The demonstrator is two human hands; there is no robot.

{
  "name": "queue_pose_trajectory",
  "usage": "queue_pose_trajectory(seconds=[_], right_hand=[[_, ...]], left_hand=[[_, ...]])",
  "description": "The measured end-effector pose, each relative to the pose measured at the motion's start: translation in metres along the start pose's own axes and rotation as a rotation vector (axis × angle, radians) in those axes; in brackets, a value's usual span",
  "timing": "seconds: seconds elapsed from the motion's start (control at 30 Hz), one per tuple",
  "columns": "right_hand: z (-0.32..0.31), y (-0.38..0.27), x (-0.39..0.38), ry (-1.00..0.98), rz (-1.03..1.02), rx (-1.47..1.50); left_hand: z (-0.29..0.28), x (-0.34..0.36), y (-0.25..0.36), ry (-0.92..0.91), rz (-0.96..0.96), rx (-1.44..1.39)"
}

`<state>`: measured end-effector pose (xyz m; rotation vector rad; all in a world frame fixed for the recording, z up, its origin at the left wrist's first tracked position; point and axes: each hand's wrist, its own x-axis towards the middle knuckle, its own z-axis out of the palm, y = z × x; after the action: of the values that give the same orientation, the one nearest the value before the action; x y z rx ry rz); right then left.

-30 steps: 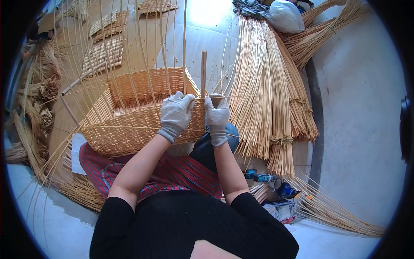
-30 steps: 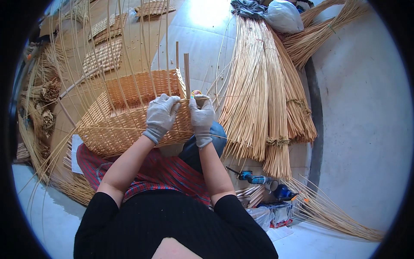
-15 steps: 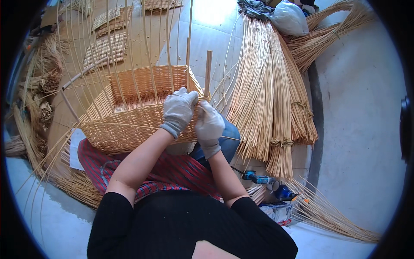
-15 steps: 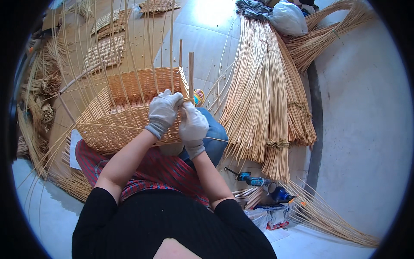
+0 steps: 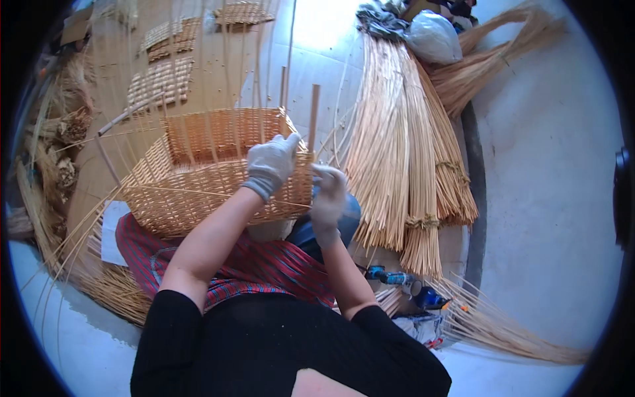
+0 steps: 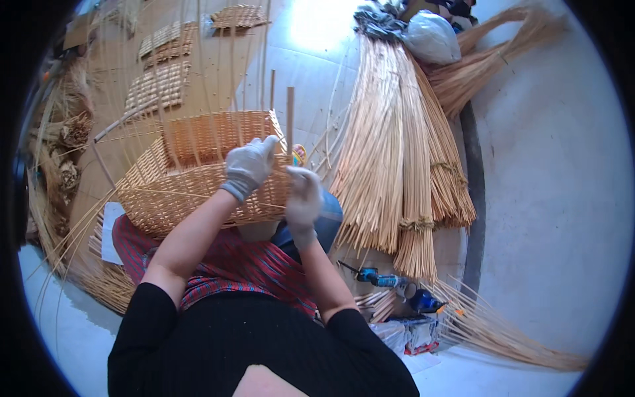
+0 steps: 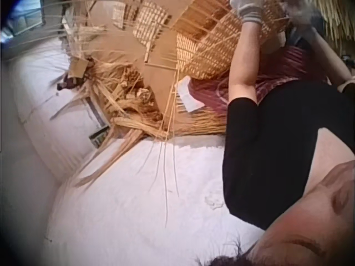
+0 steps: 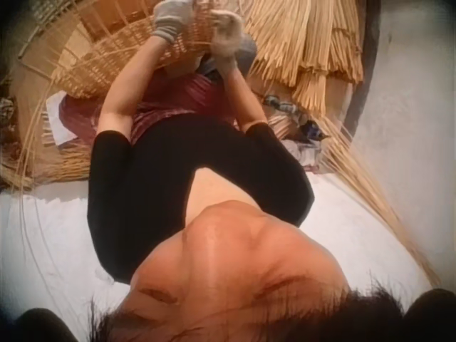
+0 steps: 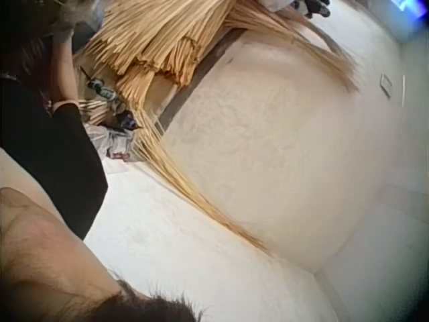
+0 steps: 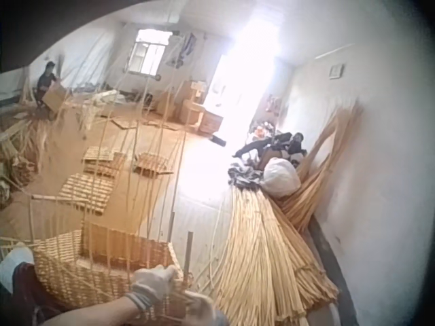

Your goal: Weave a rectangular basket using long bamboo strips.

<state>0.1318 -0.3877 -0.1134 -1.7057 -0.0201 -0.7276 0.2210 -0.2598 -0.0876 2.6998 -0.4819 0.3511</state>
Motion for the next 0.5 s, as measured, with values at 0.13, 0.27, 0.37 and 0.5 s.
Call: queue_pose_trajectory(seconds=[0.13,0.27,0.37,0.5], right_hand=[[-0.025,-0.082,-0.02,-0.613,-0.218,0.054],[0.003,-0.062,-0.076,-1.288,0.043,-0.202],[0.03,-0.043,-0.097,-1.286,0.107,-0.269],[0.097,-0.038,-0.101,-1.028,0.548,0.108]], left_hand=[[0.009,-0.004,0.003,-0.01,0.023,0.01],[-0.017,-0.034,-0.015,-0.023,0.298,-0.192],[-0.076,-0.085,-0.046,0.225,0.259,-0.392],[-0.109,-0.149,-0.159,0.578,-0.264,-0.145]])
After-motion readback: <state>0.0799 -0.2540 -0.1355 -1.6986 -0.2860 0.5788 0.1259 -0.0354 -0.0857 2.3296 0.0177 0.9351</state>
